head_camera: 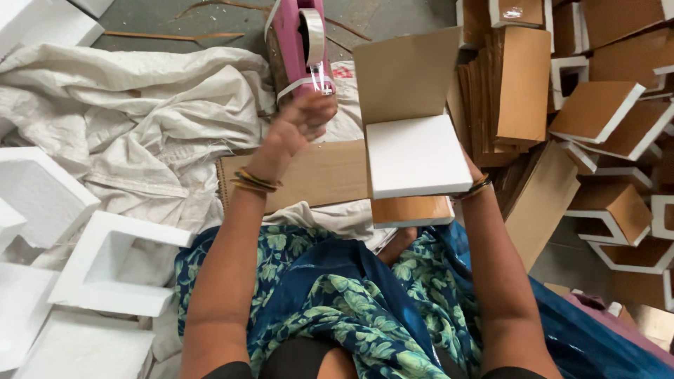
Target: The person folds cardboard sheets around styrofoam blocks by hand.
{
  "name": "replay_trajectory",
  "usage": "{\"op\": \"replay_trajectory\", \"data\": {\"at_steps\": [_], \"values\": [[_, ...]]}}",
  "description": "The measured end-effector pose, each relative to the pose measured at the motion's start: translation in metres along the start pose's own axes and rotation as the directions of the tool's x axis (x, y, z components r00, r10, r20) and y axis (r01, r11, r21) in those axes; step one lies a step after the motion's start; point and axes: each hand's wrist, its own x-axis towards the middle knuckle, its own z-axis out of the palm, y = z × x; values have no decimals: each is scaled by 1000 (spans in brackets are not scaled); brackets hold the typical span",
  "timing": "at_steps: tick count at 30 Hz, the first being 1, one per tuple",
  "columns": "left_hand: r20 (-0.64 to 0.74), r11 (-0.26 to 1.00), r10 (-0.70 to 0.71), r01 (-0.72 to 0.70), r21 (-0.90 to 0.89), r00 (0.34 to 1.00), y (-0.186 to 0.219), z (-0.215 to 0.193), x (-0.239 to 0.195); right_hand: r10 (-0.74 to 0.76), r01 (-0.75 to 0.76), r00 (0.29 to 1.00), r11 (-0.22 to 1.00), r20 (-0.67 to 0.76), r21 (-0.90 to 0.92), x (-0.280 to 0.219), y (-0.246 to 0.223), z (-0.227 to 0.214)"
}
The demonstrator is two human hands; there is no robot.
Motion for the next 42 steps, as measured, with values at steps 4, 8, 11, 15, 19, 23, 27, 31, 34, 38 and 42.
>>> {"op": "replay_trajectory", "data": {"at_steps": [4,8,11,15,19,23,27,31,34,38,42], "values": [[90,783,70,-111,612,993,-49,33,5,-178,174,984,970,9,173,11,64,28],[-155,763,220,-71,642,963,-72,38,2,-310,281,949,909,49,309,25,69,75],[-102,768,225,-112,631,969,-63,27,4,-487,498,864,864,126,-76,35,3,77],[-24,783,163,-114,612,986,-62,35,5,-683,676,727,730,-65,-100,61,-113,86],[-49,798,103,-53,601,993,-59,32,2,-730,728,684,682,2,-66,29,-158,107],[-122,713,175,-41,700,977,-56,21,-1,-285,324,945,873,-158,365,34,-128,139],[-142,485,148,53,873,979,-36,7,-11,-473,393,879,639,-65,662,42,-98,167],[-87,417,182,3,909,979,-45,-16,-14,34,-6,998,883,-52,468,49,-105,176],[-238,411,128,167,896,963,-48,-20,-14,-464,492,870,840,-169,227,47,-115,171],[-102,213,184,62,975,978,-30,-8,0,-358,376,927,892,-116,252,60,-101,169],[-206,660,359,-92,745,910,-36,12,4,-303,305,951,881,-64,363,82,-88,189]]}}
